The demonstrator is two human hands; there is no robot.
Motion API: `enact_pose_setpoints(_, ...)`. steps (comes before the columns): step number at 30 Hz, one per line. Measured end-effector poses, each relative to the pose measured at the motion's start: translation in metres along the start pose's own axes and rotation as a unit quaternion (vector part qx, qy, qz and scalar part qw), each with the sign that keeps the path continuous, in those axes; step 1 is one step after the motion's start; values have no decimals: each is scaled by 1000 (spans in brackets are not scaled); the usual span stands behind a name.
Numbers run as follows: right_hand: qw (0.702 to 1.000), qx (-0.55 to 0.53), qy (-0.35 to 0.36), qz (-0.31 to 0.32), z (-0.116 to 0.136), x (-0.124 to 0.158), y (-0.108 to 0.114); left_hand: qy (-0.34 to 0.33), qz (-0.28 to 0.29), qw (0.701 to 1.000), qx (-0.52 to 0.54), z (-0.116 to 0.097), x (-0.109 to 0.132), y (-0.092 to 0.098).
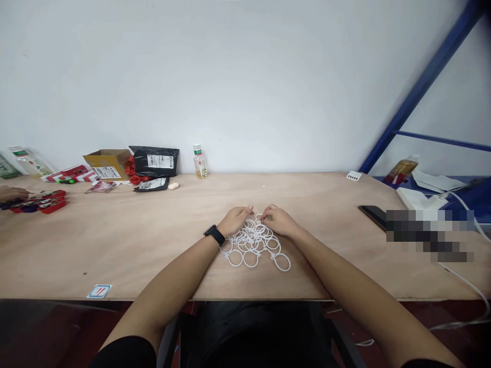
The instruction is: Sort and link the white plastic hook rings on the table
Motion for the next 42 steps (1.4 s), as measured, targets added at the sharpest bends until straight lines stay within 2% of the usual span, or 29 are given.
enact_pose_setpoints(6, 1000, 7, -9, -17, -2, 0, -2, 33, -42, 999, -12, 11, -4, 8)
enact_pose_setpoints(10, 997, 1, -10, -76, -4, -1, 2, 74, -20, 997, 6, 24, -8, 1)
enact_pose_setpoints(14, 989, -59, 12, -137, -1, 0, 6, 100, 8, 992, 77, 28, -9, -10)
enact_pose_setpoints(16, 982, -103, 17, -155, 4, 1, 5, 71, -7, 992, 101, 22, -8, -12)
enact_pose_setpoints(19, 972, -165, 22, -164, 15, 5, 1, -4, -81, 991, 108, 8, -4, -8)
enact_pose_setpoints(22, 968, -191, 40, -160, 27, 10, -2, -58, -154, 984, 75, -6, 3, 0)
enact_pose_setpoints(25, 970, -187, 61, -144, 34, 12, -3, -76, -192, 978, 31, -14, 8, 6)
enact_pose_setpoints(29, 970, -191, 72, -133, 35, 14, -2, -110, -200, 973, -30, -20, 11, 10)
enact_pose_setpoints(34, 954, -228, 72, -182, 34, 16, 5, -145, -199, 964, -101, -24, 14, 12)
enact_pose_setpoints(38, 955, -211, 98, -182, 37, 18, 7, -161, -185, 961, -126, -24, 14, 11)
enact_pose_setpoints(42, 950, -226, 85, -199, 35, 19, 6, -188, -187, 955, -136, -24, 15, 12)
Point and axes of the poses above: each hand's wrist, its own x-axis away from the middle knuckle, its own y-axis out of the back of the hand, z = x × y, the point moved 4 cm from there along -x, towards the middle knuckle, and after that the axes turned 7 degrees about -x, right-handed, at the moved point
